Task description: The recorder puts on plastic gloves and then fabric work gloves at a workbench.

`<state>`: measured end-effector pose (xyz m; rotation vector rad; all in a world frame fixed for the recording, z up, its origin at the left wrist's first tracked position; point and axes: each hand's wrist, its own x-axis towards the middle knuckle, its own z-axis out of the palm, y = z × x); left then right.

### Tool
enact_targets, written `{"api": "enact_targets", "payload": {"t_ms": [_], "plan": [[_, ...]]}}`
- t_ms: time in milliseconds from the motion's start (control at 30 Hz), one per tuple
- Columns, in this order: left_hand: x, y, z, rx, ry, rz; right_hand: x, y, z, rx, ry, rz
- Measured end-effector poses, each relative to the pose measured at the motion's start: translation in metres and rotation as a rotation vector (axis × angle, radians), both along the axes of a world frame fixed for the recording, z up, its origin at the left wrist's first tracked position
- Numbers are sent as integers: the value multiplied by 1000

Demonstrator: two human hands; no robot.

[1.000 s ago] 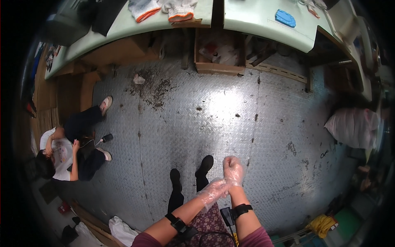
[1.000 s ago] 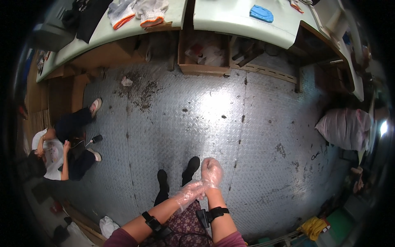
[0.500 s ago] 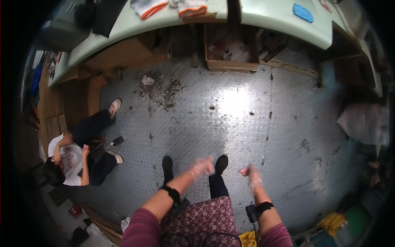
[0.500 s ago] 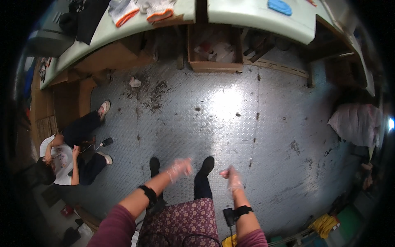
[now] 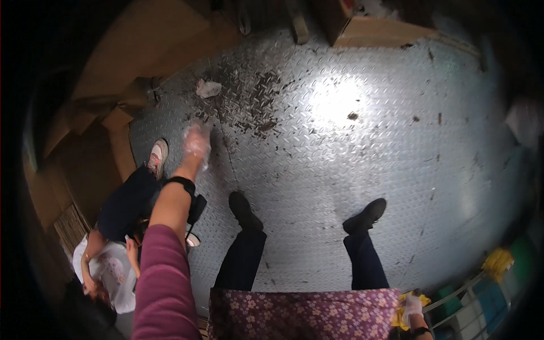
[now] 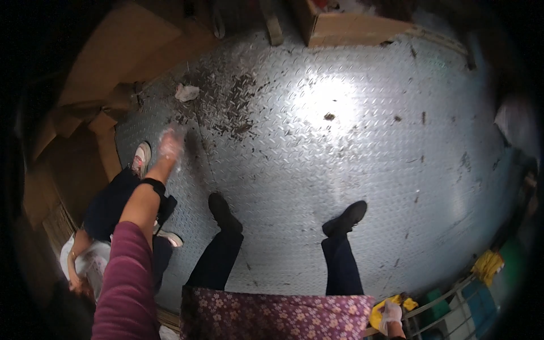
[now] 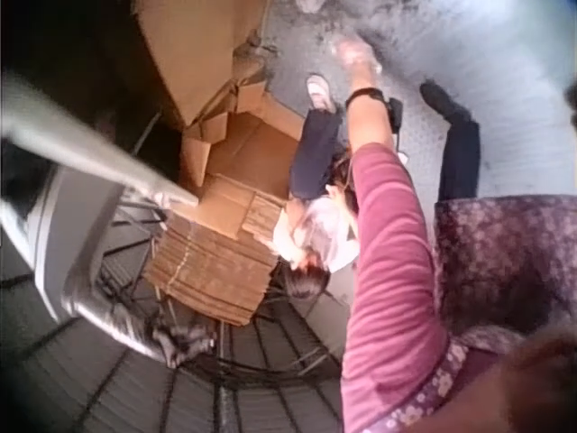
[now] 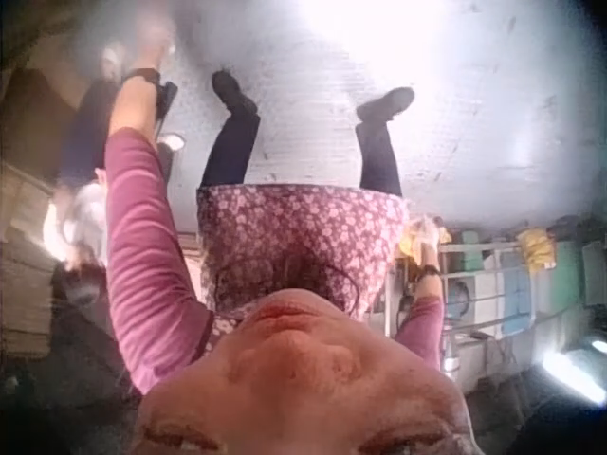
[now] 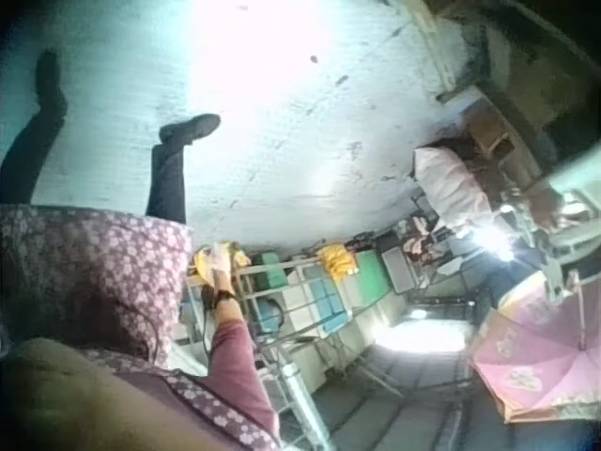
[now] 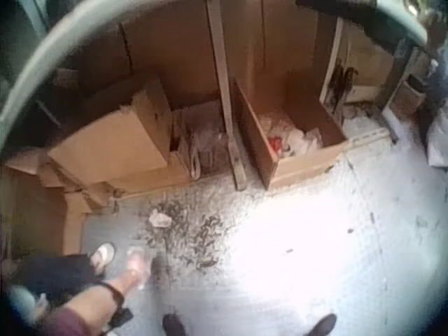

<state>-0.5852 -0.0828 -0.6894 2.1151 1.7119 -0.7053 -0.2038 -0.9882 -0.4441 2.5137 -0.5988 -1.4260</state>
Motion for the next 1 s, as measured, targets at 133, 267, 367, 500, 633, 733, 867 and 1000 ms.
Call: {"api": "enact_targets", "payload": {"t_ms": [133,267,367,500,633,733,867,1000], "plan": [[12,63,-41,252,-158,-37,-78,-7,-27,-73,110,165],[40,112,-87,100,-69,-99,-120,6,-35,-105,151,242],[40,127,-123,140,-88,-227,-135,8,-32,-119,196,290],[40,120,-154,127,-137,113,-141,8,-26,-119,230,340],[26,94,-141,-179,-1133,1033,-135,6,-18,-89,255,387],[3,64,-109,-753,-1523,1233,-127,-2,-13,-50,257,419],[20,30,-76,-617,-1356,1134,-118,-25,-16,-39,355,682],[73,10,-26,-215,-908,1129,-117,-48,-9,100,309,468]]}}
